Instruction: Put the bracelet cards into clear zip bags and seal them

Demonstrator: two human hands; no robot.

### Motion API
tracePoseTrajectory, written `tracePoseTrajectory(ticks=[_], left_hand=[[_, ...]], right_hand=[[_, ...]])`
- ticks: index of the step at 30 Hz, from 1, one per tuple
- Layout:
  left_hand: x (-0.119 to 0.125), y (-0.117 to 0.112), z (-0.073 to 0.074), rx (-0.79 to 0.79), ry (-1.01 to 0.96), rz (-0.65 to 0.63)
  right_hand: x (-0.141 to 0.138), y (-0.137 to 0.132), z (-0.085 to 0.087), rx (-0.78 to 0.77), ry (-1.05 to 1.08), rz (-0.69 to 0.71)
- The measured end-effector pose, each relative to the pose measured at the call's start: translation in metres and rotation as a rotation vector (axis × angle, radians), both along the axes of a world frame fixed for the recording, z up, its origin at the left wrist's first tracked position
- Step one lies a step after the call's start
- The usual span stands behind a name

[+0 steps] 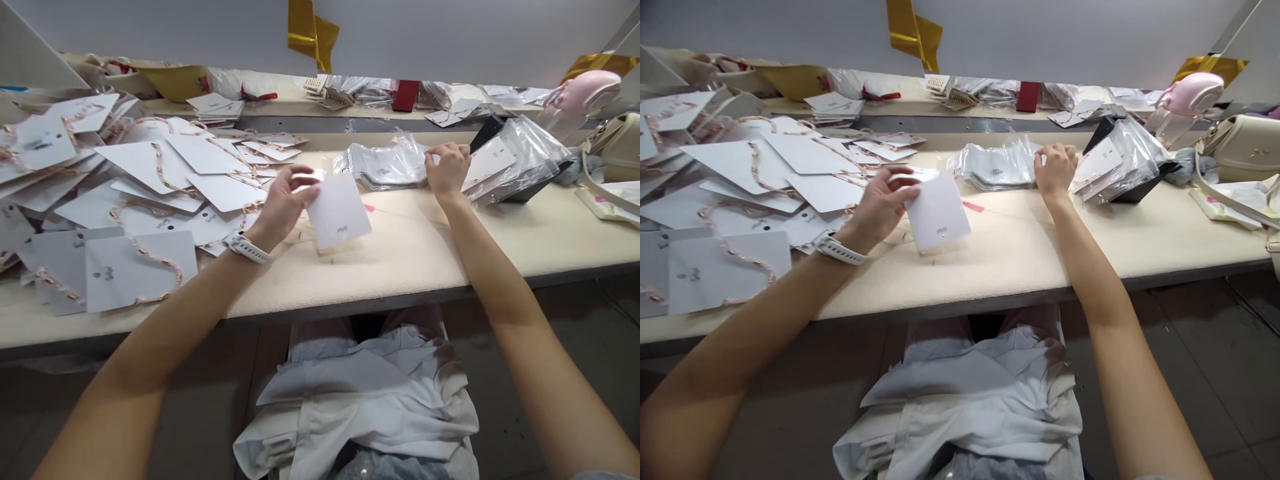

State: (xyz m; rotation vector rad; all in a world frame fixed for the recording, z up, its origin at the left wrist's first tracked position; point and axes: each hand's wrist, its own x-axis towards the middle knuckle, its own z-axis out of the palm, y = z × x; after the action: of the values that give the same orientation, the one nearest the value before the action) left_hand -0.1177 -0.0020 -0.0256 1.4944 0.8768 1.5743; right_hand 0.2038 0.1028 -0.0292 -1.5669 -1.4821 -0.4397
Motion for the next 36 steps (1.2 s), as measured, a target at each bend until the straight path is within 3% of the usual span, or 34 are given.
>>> tracePoseTrajectory(ticks=[3, 8, 12, 17, 21, 24, 30, 36], left_hand=[[0.011, -0.009, -0.007, -0.063, 0.143, -0.140], [0.012, -0.019, -0.003, -0.136, 0.212, -0.180], [0.011, -0.022, -0.001, -0.288, 0.215, -0.208], [0.013, -0.027, -0.001, -0.216, 0.218, -0.250], [0.014, -0.028, 0.004, -0.133, 0.088, -0.177], [0.011, -0.026, 0.009, -0.086, -0.068, -0.140], [0.000, -0.016, 0.020, 0.052, -0.431, 0.009], [-0.004, -0.016, 0.025, 0.098, -0.524, 0.030]], right_hand=[[0.009, 0.005, 0.003, 0.087, 0.139, 0.065], [0.023, 0.011, 0.011, 0.211, 0.449, 0.378], [0.035, 0.009, 0.015, 0.263, 0.532, 0.599], [0.016, -0.023, 0.020, 0.271, 0.460, 0.759], [-0.019, -0.067, 0.024, 0.352, 0.349, 0.844], [-0.039, -0.093, 0.021, 0.192, 0.133, 0.980], [-0.073, -0.099, 0.000, -0.470, -0.407, 1.402], [-0.080, -0.098, -0.001, -0.651, -0.285, 1.679]])
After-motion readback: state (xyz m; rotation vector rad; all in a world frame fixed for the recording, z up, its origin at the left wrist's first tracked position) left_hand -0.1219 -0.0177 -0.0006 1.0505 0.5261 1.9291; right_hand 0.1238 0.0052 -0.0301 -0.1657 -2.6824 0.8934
